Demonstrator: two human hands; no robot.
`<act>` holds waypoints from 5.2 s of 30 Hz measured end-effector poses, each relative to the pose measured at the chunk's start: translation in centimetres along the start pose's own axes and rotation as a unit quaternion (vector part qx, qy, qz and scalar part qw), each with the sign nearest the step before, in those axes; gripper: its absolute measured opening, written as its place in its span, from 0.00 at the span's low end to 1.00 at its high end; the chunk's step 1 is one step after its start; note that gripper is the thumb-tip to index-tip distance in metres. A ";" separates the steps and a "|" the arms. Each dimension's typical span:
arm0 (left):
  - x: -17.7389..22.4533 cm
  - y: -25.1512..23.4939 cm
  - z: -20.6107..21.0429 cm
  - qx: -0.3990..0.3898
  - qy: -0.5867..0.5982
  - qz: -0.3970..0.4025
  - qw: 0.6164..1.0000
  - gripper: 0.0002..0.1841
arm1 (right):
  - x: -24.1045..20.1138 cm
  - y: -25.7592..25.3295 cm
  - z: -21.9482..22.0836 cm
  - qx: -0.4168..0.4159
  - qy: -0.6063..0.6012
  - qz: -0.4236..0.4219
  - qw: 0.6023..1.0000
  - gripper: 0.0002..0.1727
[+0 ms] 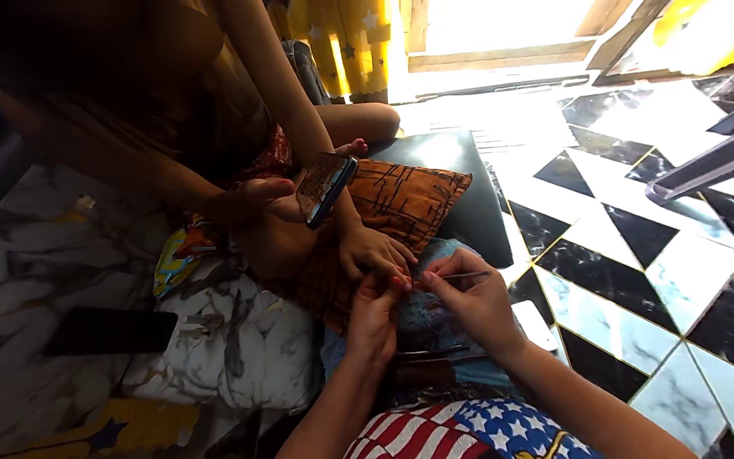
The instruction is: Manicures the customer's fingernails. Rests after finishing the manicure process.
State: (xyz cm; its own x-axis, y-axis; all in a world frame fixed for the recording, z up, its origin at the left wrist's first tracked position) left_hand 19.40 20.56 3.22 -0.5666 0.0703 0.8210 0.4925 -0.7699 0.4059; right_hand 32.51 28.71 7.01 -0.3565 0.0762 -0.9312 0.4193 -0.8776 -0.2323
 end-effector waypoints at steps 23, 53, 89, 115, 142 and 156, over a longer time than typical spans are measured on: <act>8.6 1.0 -3.5 0.090 -0.698 0.188 0.685 0.30 | -0.1 -3.1 -8.6 -0.020 0.576 0.039 0.816 0.07; 5.0 -0.7 -3.6 -0.143 0.114 -0.138 0.973 0.17 | -3.5 -3.5 5.4 -0.211 -0.025 -0.062 0.975 0.05; 3.5 -2.7 -2.4 -0.150 -0.003 -0.035 0.988 0.01 | -0.3 -3.0 4.2 -0.163 0.020 -0.042 0.986 0.08; 3.3 -2.7 -2.1 -0.122 -0.010 -0.027 0.992 0.03 | -0.8 -3.1 4.3 -0.144 0.095 -0.062 0.983 0.08; 3.5 -2.4 -1.9 -0.091 -0.037 -0.014 0.995 0.04 | -1.9 -2.9 5.3 -0.197 0.264 -0.135 0.935 0.02; 3.4 -2.4 -2.3 -0.099 -0.040 -0.017 0.994 0.04 | -0.7 -3.2 3.4 -0.253 0.128 -0.077 0.956 0.04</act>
State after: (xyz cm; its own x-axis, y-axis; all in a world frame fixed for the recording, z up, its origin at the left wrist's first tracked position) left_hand 14.77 21.20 4.08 -0.5225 0.1436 0.8405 0.3285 -0.8757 0.3539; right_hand 28.62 29.84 9.34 -0.2574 0.3563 -0.8982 0.7516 -0.5104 -0.4178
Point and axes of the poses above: each hand's wrist, its own y-axis away from the middle knuckle, its own z-axis out of the palm, x = y × z, the point moved 6 cm from there along -y, towards the middle knuckle, and after that the axes turned 10 degrees about -y, right-handed, at the moved point
